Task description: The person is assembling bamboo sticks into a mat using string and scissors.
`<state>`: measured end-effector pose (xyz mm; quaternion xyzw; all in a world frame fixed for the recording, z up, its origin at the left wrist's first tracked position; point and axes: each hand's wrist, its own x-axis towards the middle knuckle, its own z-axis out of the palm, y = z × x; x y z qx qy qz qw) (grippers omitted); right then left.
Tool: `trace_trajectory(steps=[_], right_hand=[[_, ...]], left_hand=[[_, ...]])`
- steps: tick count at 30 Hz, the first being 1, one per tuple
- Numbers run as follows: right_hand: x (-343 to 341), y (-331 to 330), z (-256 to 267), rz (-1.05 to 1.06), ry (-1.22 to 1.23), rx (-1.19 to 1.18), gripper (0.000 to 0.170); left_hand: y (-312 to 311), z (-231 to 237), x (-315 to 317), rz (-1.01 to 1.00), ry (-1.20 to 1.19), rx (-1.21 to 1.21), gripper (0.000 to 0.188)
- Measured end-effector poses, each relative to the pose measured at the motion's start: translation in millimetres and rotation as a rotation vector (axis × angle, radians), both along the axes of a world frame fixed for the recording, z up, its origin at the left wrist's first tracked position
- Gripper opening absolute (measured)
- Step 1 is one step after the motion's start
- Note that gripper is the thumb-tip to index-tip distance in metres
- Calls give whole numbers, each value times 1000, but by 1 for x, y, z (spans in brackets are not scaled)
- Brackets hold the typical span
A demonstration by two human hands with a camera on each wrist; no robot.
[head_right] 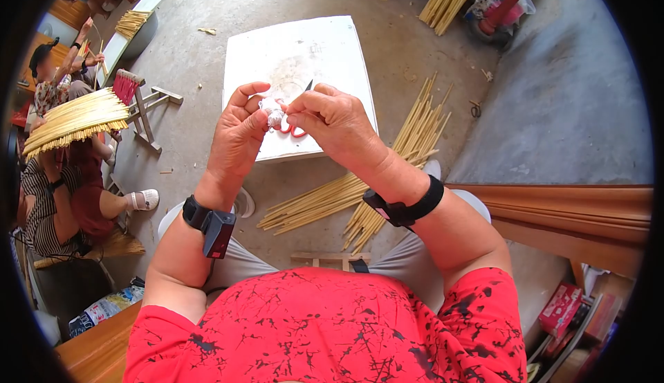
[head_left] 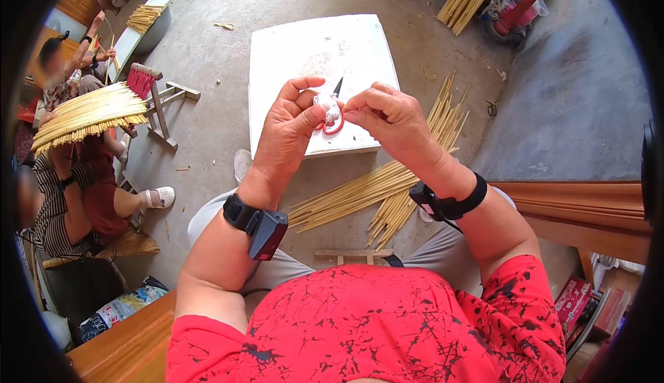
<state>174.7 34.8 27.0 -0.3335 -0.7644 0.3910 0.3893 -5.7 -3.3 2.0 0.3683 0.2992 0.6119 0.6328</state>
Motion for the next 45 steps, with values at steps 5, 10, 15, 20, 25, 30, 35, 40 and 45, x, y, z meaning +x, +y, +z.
trace_trajectory(steps=[5, 10, 15, 20, 25, 30, 35, 40, 45], right_hand=[[0, 2, -3, 3, -17, -9, 8], [-2, 2, -1, -18, -26, -32, 7], [-1, 3, -4, -19, 23, -144, 6], [-1, 1, -4, 9, 23, -128, 6], [-2, 1, -6, 10, 2, -138, 8], [-2, 2, -6, -13, 70, -215, 10], [-1, 5, -6, 25, 246, -370, 8], [0, 6, -4, 66, 337, -417, 9], [-4, 1, -4, 98, 225, -329, 6]], left_hand=[[0, 2, -1, -30, -28, -14, 40], [1, 1, -2, -32, -27, -4, 39], [1, 0, 0, -5, -18, 9, 38], [0, 3, 1, -9, -14, 4, 39], [-1, 3, 1, -19, -19, -8, 40], [0, 3, 2, -19, -10, -11, 40], [-1, 4, 3, -12, 59, -14, 41], [-1, 4, 4, -18, 73, -13, 43], [-1, 1, 4, -24, 43, -24, 44]])
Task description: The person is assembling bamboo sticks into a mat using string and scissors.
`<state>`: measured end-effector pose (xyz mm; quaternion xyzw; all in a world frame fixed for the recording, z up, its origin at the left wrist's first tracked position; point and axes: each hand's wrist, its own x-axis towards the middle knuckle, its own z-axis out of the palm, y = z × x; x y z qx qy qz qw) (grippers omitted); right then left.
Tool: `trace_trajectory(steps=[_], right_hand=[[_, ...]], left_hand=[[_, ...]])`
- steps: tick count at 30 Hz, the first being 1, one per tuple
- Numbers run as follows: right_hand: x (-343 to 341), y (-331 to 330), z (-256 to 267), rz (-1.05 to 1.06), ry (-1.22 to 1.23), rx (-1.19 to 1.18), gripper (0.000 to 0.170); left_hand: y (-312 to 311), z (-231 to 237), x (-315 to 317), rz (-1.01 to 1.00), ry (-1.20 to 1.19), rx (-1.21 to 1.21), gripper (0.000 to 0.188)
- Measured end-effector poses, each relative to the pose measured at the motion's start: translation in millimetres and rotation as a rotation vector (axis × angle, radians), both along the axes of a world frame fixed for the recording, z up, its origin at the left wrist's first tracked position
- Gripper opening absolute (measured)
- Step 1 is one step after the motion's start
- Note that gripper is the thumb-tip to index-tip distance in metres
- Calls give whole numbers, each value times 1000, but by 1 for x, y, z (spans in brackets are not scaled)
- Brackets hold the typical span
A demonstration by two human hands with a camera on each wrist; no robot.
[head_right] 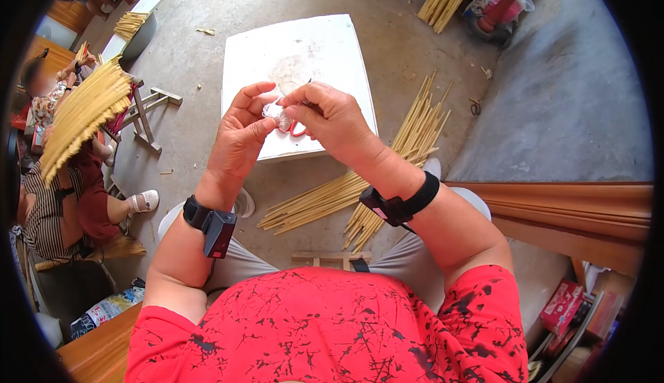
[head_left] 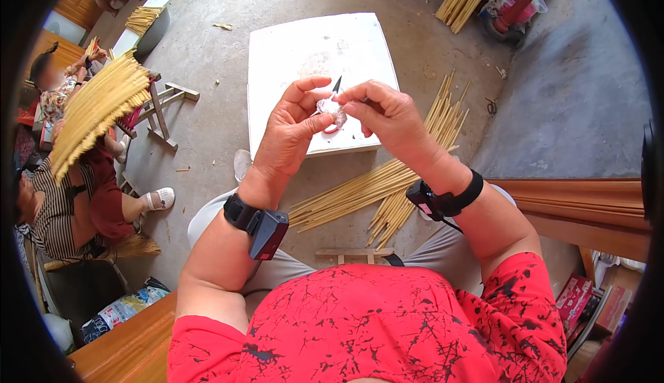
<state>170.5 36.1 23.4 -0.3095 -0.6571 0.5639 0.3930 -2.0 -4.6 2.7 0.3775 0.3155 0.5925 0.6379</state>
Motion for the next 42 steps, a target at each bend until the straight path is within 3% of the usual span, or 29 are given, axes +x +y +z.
trace_trajectory(steps=[1, 3, 7, 9, 10, 12, 15, 19, 21, 25, 27, 29, 31, 32, 36, 38, 39, 42], right_hand=[[0, 1, -3, 0, 1, 0, 6], [0, 3, -10, -147, -270, 632, 7], [0, 3, -10, -227, -260, 648, 10], [2, 5, -10, -185, -201, 330, 9], [4, 5, -7, -182, -201, 331, 9], [7, 5, 0, -14, -27, -136, 11], [9, 8, -2, 94, -82, -143, 15], [13, 12, -9, 15, -168, -148, 17], [17, 18, -14, -37, -144, -314, 18], [19, 18, -13, -57, -29, -368, 18], [20, 15, -10, -23, -5, -354, 17], [21, 13, -5, 13, 17, -339, 17], [21, 10, 3, -16, 117, -338, 17], [23, 11, 6, -13, 116, -336, 17], [38, 19, 11, -112, 277, -385, 16], [49, 27, 8, -121, 358, -385, 16], [51, 28, 6, -123, 359, -387, 16], [55, 29, 2, -153, 383, -420, 16]], left_hand=[[0, 0, 1, -7, -19, -9, 42], [0, -1, 2, -13, -38, -18, 41], [1, -5, 0, -33, -23, -58, 35], [2, -7, -2, -19, 25, -80, 32], [3, -10, -2, -5, 44, -107, 29], [6, -18, -6, 13, 64, -136, 25], [7, -27, -12, 45, 114, -237, 19], [10, -35, -18, 236, 53, -399, 21], [11, -34, -21, 88, 14, -332, 30], [5, -26, -17, -12, -141, -390, 40], [4, -29, -16, -171, -261, -392, 43], [7, -37, -13, -176, -227, -408, 34], [8, -39, -7, -129, 102, -368, 22], [8, -38, -6, -170, 64, -399, 17], [7, -45, -4, -195, 193, -367, 17], [5, -49, -8, -227, 433, -343, 17], [5, -52, -10, -228, 433, -344, 17], [3, -61, -14, -149, 454, -530, 16]])
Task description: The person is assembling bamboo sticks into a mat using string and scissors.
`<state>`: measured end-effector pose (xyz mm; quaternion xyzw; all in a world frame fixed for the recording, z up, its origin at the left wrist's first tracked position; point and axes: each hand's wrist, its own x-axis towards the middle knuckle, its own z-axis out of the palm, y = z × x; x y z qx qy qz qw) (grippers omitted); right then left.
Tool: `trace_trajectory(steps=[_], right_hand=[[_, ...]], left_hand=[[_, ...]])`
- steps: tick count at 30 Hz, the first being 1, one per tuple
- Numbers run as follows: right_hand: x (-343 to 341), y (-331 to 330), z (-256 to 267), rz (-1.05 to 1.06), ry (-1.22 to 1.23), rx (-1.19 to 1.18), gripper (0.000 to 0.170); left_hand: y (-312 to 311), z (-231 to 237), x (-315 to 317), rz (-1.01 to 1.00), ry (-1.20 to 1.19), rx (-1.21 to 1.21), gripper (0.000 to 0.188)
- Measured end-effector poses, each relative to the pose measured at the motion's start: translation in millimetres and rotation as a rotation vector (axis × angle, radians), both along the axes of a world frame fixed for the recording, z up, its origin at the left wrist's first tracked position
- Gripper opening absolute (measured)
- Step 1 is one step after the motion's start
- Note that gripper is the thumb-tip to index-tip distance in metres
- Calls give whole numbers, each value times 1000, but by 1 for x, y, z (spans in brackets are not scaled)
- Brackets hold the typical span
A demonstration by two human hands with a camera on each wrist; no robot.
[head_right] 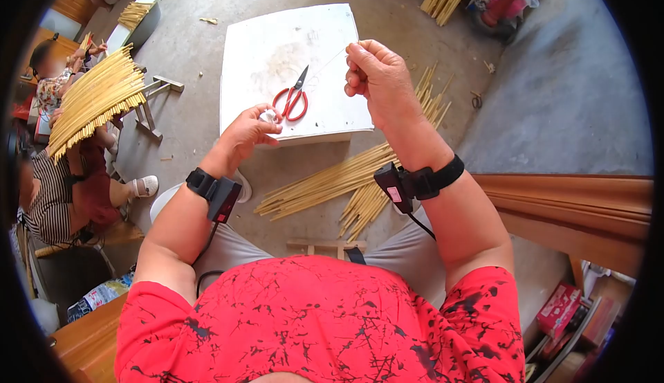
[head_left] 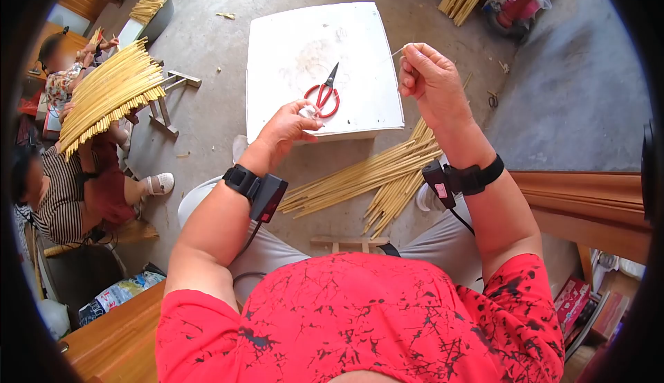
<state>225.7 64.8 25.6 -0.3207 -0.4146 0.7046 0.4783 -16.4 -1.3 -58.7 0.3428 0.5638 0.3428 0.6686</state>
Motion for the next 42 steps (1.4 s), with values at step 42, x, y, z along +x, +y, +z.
trace_trajectory(steps=[42], right_hand=[[-33, -11, -20, 75, -1060, 1036, 14]], left_hand=[[-3, 56, 38, 30, -333, 449, 34]])
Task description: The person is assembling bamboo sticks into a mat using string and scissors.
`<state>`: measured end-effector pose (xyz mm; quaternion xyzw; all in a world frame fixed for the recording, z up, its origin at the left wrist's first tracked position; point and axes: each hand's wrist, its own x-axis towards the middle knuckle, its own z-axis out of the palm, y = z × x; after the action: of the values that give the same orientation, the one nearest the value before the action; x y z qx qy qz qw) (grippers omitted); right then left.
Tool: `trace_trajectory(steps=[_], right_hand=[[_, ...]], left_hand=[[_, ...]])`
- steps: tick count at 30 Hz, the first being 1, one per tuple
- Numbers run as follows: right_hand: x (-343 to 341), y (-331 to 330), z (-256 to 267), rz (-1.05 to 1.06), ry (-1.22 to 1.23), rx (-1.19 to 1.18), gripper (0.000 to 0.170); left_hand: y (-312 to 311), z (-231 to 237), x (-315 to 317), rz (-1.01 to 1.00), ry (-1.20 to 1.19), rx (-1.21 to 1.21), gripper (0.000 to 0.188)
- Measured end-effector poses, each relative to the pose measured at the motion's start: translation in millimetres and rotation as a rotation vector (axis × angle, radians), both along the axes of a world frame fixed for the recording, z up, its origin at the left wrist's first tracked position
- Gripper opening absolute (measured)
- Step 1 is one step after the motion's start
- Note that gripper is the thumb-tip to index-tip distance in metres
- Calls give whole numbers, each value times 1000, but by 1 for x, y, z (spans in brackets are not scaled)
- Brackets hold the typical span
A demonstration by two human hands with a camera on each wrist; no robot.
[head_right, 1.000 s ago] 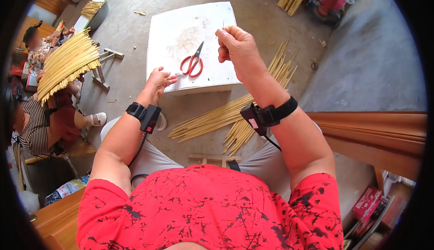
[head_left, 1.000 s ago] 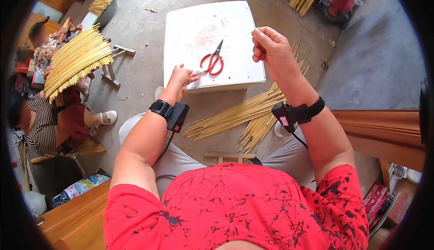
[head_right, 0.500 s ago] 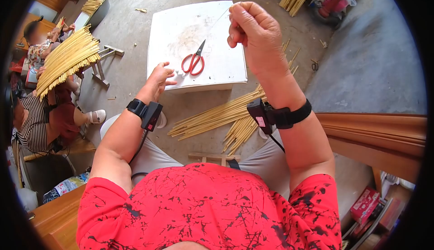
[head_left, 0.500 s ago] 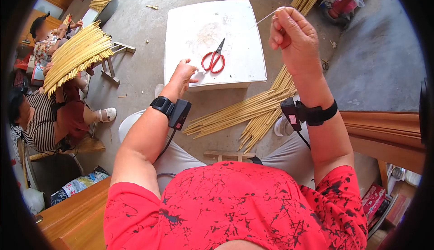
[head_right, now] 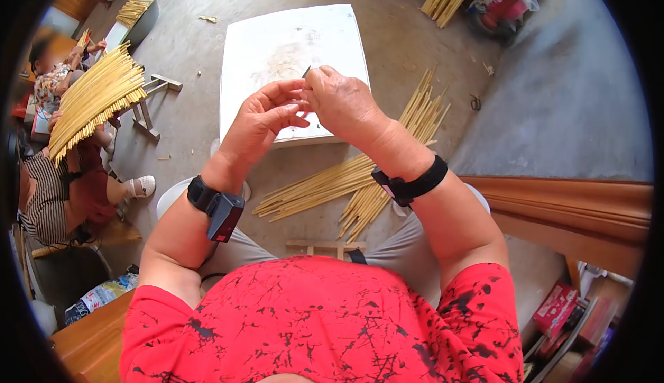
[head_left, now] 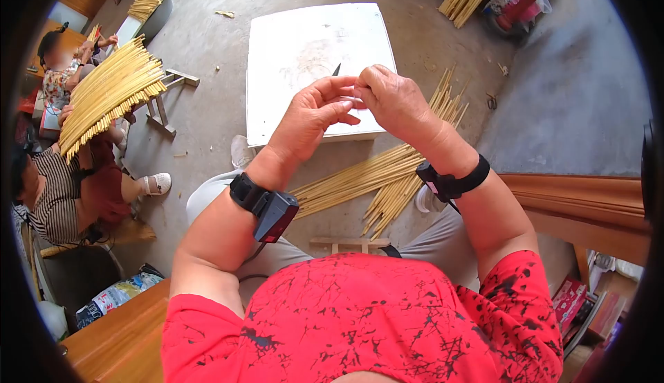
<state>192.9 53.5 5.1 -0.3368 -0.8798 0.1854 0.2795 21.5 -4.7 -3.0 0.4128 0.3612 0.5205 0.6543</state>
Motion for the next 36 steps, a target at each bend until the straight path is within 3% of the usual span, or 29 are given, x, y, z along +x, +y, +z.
trace_trajectory(steps=[3, 9, 12, 14, 15, 17, 18, 24, 31, 34, 36], right_hand=[[-7, -2, -4, -7, -87, 47, 12], [-19, -5, -3, 47, -89, 185, 8], [-22, -1, 0, 50, 60, 216, 9], [-22, 0, 7, -86, 415, -133, 10], [-23, -1, 11, -85, 417, -130, 10], [-24, -5, 22, -73, 751, -621, 11], [-22, -9, 28, -98, 744, -728, 9], [-34, -19, 18, 46, 909, -918, 9], [-31, -17, 14, -45, 696, -927, 12], [-34, -18, 0, -79, 571, -772, 13], [-35, -14, -5, -101, 396, -487, 10]], left_hand=[[-1, -3, -2, -23, -51, -58, 27], [-2, -11, -16, 69, 92, -151, 12], [-4, -6, -20, 43, 53, -174, 9], [-7, 1, -19, 61, 0, -178, 9], [-8, 3, -19, 61, 1, -174, 9], [-8, 4, -18, 108, -41, -160, 9], [-8, 5, -19, 108, -41, -159, 9], [-5, 6, -16, 125, -73, -173, 9], [-4, 10, -15, 213, -113, -135, 8], [-5, 11, -15, 252, -59, -111, 8], [-4, 12, -15, 258, -34, -89, 8]])
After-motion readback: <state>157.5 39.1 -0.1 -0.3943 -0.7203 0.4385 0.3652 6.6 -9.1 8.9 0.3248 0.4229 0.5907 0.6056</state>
